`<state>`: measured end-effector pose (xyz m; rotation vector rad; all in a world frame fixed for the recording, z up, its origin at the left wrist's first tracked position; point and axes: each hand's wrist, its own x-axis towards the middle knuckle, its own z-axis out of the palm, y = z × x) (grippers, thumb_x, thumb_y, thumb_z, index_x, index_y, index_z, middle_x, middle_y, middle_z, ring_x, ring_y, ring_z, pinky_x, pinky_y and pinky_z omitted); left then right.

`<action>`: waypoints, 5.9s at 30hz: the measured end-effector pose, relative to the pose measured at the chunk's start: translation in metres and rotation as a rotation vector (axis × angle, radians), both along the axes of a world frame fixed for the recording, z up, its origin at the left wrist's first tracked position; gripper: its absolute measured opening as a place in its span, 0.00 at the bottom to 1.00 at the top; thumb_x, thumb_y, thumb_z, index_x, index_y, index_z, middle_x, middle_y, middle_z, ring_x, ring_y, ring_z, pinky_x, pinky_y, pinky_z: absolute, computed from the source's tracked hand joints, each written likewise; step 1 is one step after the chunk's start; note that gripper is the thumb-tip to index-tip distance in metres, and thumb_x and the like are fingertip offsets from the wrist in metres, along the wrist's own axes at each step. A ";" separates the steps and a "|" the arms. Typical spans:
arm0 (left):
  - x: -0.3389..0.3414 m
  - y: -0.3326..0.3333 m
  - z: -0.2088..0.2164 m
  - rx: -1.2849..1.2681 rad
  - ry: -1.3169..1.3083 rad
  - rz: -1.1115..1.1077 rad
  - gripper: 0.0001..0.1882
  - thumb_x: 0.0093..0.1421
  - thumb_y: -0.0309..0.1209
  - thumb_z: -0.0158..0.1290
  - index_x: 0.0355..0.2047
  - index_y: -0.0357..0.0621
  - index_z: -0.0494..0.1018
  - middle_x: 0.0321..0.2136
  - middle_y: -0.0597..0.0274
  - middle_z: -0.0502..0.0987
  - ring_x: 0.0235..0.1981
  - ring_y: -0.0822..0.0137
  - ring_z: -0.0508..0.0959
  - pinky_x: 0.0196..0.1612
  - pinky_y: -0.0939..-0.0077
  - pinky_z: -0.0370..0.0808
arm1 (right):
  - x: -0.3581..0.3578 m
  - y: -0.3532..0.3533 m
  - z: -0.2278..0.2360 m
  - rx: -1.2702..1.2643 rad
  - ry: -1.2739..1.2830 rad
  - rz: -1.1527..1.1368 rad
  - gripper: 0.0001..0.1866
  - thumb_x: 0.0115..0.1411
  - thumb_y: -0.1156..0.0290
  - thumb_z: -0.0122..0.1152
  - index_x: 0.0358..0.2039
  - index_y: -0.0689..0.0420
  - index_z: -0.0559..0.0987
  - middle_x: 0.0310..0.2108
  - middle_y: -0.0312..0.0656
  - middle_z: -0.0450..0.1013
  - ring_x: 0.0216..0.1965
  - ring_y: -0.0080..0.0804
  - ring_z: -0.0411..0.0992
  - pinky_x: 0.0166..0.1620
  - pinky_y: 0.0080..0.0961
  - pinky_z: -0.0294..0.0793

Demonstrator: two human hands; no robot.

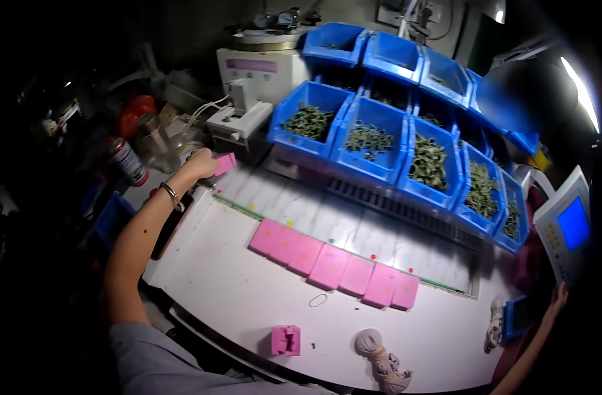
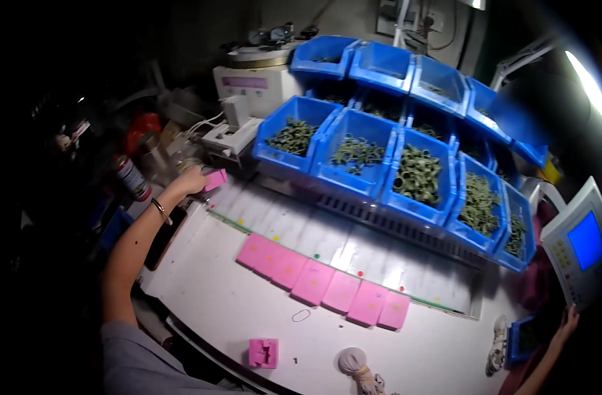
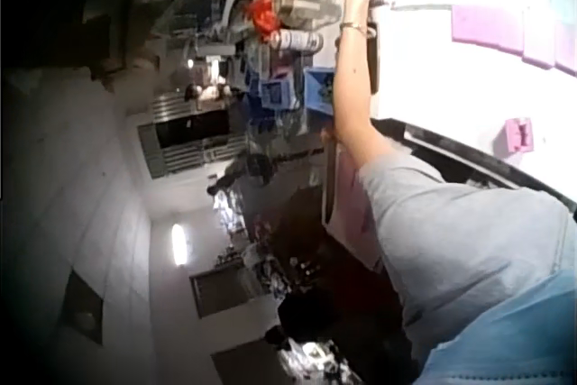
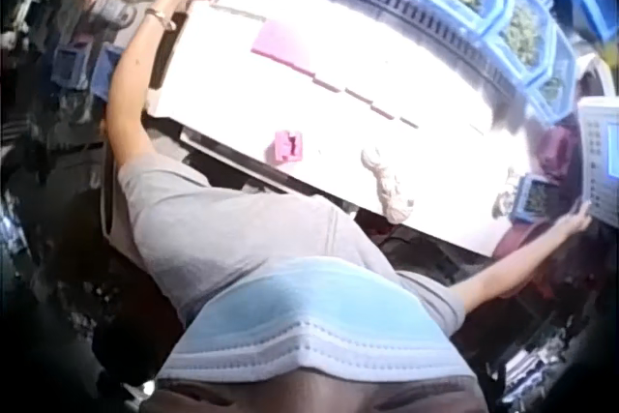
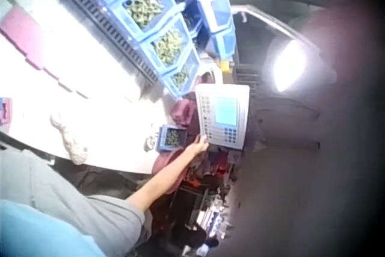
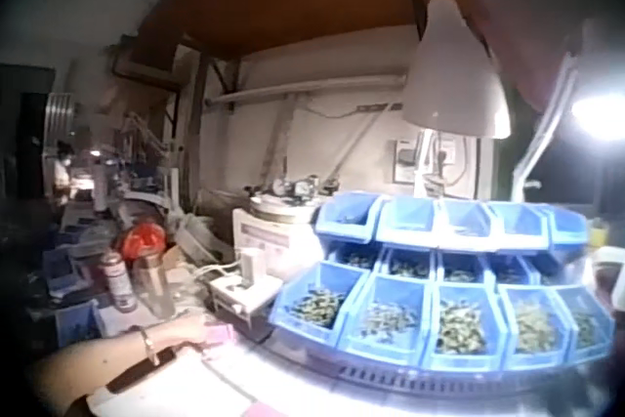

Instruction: The person assembles pink rubber molds by placing a green plastic insert into the mold cavity, securing it with an elastic band, and organizing the completed molds on the workspace.

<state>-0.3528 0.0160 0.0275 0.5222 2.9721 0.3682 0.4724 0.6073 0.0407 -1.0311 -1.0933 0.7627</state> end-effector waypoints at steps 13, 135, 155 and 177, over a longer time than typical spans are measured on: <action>-0.009 0.006 -0.042 0.217 0.009 0.042 0.27 0.52 0.43 0.56 0.42 0.28 0.71 0.45 0.33 0.70 0.48 0.44 0.71 0.52 0.58 0.67 | -0.009 -0.036 0.031 -0.060 0.011 0.178 0.19 0.57 0.75 0.59 0.45 0.75 0.70 0.43 0.56 0.69 0.41 0.52 0.71 0.44 0.41 0.79; 0.382 0.041 -0.077 1.120 -1.599 -0.151 0.26 0.67 0.50 0.24 0.54 0.43 0.54 0.28 0.52 0.72 0.22 0.63 0.75 0.25 0.72 0.75 | -0.301 -0.481 -0.048 0.619 -1.186 0.866 0.31 0.44 0.79 0.54 0.54 0.61 0.68 0.56 0.49 0.63 0.43 0.39 0.67 0.43 0.33 0.68; 0.375 0.043 -0.078 1.382 -1.245 -0.264 0.23 0.67 0.44 0.36 0.47 0.34 0.61 0.33 0.52 0.75 0.37 0.66 0.76 0.41 0.75 0.73 | -0.294 -0.485 -0.037 0.432 -0.923 1.019 0.34 0.38 0.86 0.54 0.52 0.57 0.71 0.53 0.48 0.66 0.42 0.41 0.68 0.43 0.30 0.67; 0.363 -0.004 -0.071 1.222 -1.259 -0.705 0.46 0.52 0.54 0.56 0.60 0.32 0.54 0.43 0.50 0.74 0.45 0.66 0.75 0.50 0.74 0.70 | -0.330 -0.489 -0.043 -0.269 -0.356 1.289 0.24 0.46 0.78 0.69 0.44 0.63 0.71 0.42 0.39 0.66 0.44 0.25 0.66 0.48 0.20 0.67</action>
